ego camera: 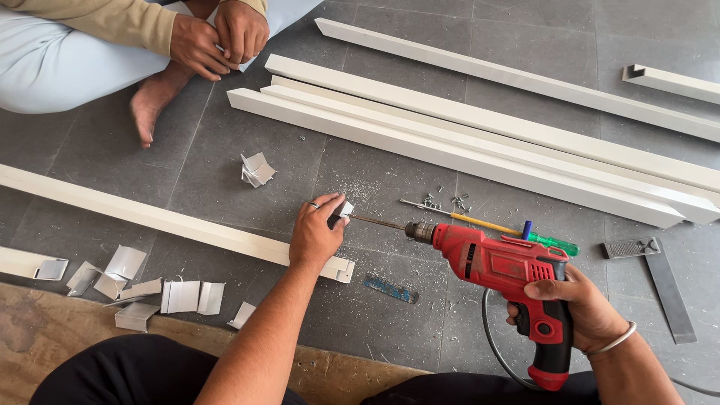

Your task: The person assembles a white plastic molding by attaching a metal bracket to its end. They mark the bracket with a pen, drill a pilot hole, and then secure the bracket using a screwdriver and a power drill. The person also uses a square tool to check the alignment of the bracket.

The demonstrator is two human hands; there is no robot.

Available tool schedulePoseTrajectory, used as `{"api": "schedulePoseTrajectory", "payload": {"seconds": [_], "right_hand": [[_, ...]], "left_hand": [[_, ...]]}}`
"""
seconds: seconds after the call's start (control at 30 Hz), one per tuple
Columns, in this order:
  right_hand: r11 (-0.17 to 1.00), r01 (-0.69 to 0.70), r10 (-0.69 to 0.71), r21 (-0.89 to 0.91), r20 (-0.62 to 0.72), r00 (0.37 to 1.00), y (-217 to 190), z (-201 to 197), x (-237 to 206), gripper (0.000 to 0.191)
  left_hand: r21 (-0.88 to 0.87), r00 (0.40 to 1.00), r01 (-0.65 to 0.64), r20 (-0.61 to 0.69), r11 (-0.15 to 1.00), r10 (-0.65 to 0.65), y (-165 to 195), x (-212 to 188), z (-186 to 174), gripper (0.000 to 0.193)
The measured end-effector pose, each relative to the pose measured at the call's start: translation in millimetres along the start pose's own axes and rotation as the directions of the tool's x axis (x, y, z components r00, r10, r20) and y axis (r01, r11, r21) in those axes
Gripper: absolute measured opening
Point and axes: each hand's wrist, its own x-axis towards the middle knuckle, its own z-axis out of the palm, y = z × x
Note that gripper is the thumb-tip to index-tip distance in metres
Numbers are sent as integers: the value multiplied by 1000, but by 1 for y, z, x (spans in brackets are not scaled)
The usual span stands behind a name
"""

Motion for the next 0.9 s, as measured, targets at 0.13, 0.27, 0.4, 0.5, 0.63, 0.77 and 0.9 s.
{"api": "schedulePoseTrajectory", "payload": {"seconds": [0.13,0.27,0.4,0.5,0.63,0.77,0.9], "right_hand": [[1000,-1,1,-8,-16,1000,-1,1,0,58],[1000,-7,7,-15,-29,1000,-2,3,-1,59],[999,-17,15,-30,-44,999,-4,5,-2,60],[999,-15,14,-29,-44,999,-4,6,-2,60],[1000,-12,11,-16,-37,999,-3,4,-2,59],[1000,-16,16,-6,-43,999,-2,3,-2,59],[1000,-27,26,-12,-49,998,-2,3,-1,58]], "left_hand": [[1,1000,-14,-10,1000,14,-1,1,1,50],[5,1000,-6,-8,1000,6,-1,1,2,50],[-4,1000,-4,-4,1000,4,-1,2,2,50],[-7,1000,-4,-5,1000,3,-1,2,1,51],[-6,1000,-12,-6,1000,12,0,2,-1,50],[-5,1000,-6,-3,1000,6,0,1,0,49],[-5,1000,-21,-13,1000,21,0,1,0,48]]}}
